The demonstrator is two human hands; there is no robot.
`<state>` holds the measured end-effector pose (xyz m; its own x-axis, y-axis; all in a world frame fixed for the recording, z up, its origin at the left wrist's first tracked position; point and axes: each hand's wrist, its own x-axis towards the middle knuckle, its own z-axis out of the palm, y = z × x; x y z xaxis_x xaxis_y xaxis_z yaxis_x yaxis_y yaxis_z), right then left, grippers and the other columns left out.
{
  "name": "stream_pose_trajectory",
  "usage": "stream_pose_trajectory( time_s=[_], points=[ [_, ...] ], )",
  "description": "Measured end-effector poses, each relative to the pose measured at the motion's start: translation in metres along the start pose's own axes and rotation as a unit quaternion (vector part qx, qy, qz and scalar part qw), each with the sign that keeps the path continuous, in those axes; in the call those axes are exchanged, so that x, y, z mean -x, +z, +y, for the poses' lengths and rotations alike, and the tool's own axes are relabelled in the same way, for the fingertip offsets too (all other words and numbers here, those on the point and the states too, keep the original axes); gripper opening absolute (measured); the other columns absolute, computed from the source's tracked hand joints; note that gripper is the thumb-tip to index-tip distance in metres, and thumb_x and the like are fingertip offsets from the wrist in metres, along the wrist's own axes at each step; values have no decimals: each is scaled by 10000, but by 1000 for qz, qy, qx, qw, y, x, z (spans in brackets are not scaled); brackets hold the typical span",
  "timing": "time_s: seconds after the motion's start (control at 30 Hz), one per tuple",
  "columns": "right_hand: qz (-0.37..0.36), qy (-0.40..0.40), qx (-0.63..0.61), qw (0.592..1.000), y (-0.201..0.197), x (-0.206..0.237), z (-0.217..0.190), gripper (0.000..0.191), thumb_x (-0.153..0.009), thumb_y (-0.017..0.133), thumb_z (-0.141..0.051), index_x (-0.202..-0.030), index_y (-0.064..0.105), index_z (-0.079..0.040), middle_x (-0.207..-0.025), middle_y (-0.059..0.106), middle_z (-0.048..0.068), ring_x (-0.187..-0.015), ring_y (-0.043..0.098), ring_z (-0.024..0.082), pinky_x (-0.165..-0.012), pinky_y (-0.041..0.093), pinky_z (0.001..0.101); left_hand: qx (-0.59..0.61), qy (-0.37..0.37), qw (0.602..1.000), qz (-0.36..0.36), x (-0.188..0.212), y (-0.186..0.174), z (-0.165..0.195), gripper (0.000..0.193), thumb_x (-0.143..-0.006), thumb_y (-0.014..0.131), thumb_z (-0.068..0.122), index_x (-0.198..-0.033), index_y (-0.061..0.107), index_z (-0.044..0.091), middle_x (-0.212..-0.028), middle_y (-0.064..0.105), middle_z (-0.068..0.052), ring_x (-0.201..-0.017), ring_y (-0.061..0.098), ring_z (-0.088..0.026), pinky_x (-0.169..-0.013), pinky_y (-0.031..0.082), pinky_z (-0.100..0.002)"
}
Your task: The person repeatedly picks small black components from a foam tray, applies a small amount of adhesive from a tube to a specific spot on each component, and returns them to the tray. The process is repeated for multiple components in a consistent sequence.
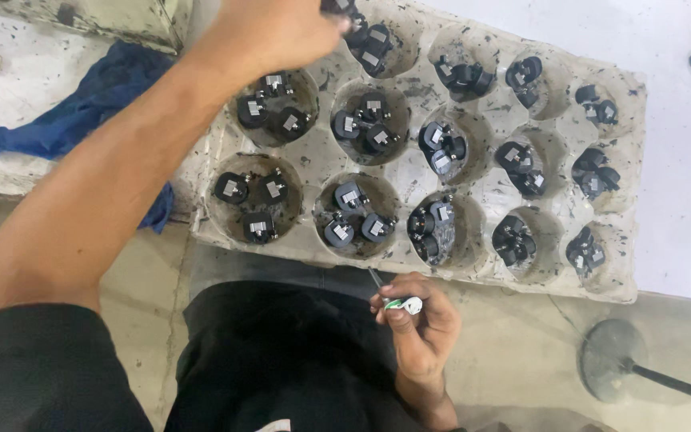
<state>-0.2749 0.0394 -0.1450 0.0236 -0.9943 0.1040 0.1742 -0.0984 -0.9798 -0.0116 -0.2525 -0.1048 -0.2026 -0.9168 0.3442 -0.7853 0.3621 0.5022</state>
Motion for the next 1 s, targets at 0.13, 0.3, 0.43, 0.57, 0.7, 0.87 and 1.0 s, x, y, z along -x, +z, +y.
stream_pose_trajectory(
  time_s=[0.13, 0.3, 0.43, 0.57, 0.7, 0.87, 1.0],
  points=[
    [36, 8, -41, 998, 2, -9, 9, 199, -960, 676, -98, -1091, 647, 49, -1047, 632, 166, -864, 685, 224, -720, 565, 306, 436, 22, 899, -34, 58, -38, 33, 374, -882, 797, -70, -1206, 652, 48, -1148, 707, -62, -974, 729, -131, -868, 633, -275],
    [-30, -84, -16, 996, 9, -24, 17, 237, -995, 735, -199, -1066, 645, 9, -1009, 660, 175, -815, 685, 215, -752, 592, 321, 712, -90, 696, -25, 133, -54, 78, 411, -799, 762, -90, -1059, 513, 110, -1122, 676, -72, -1067, 754, -166, -926, 658, -298],
    [-58, -143, 20, 988, 14, -29, 15, 349, -966, 822, -335, -1022, 667, -27, -920, 694, 148, -773, 686, 196, -711, 559, 293, 604, -71, 790, 75, 174, -43, 96, 492, -768, 887, -49, -1172, 624, 52, -1145, 609, -31, -1016, 704, -114, -885, 656, -253],
    [-37, -150, 23, 988, 21, -27, 10, 357, -935, 836, -348, -967, 660, -39, -948, 656, 144, -809, 658, 220, -702, 554, 316, 526, -93, 839, 106, 194, -25, 95, 536, -744, 934, -60, -1226, 718, 32, -1204, 592, -54, -1077, 691, -127, -918, 651, -256],
    [-24, -136, -30, 990, 29, -24, 11, 313, -951, 828, -264, -973, 648, -9, -916, 643, 156, -739, 637, 203, -705, 561, 345, 566, -106, 813, 90, 203, -15, 93, 543, -774, 894, -108, -1269, 713, 25, -1257, 593, -81, -1109, 676, -148, -926, 664, -283],
    [-1, -114, -68, 991, 31, -22, 13, 275, -925, 816, -161, -992, 615, 15, -893, 630, 171, -716, 633, 218, -675, 562, 353, 601, -142, 786, 44, 206, -13, 96, 470, -824, 717, -184, -1249, 699, 17, -1391, 605, -113, -1183, 696, -187, -911, 664, -320],
    [-42, -131, -70, 988, 29, -21, 14, 225, -947, 784, -137, -1000, 613, -1, -862, 630, 155, -733, 642, 225, -678, 549, 318, 589, -127, 798, 19, 210, -12, 100, 435, -839, 733, -207, -1209, 727, 21, -1288, 666, -118, -1070, 753, -194, -872, 664, -323]
  ],
)
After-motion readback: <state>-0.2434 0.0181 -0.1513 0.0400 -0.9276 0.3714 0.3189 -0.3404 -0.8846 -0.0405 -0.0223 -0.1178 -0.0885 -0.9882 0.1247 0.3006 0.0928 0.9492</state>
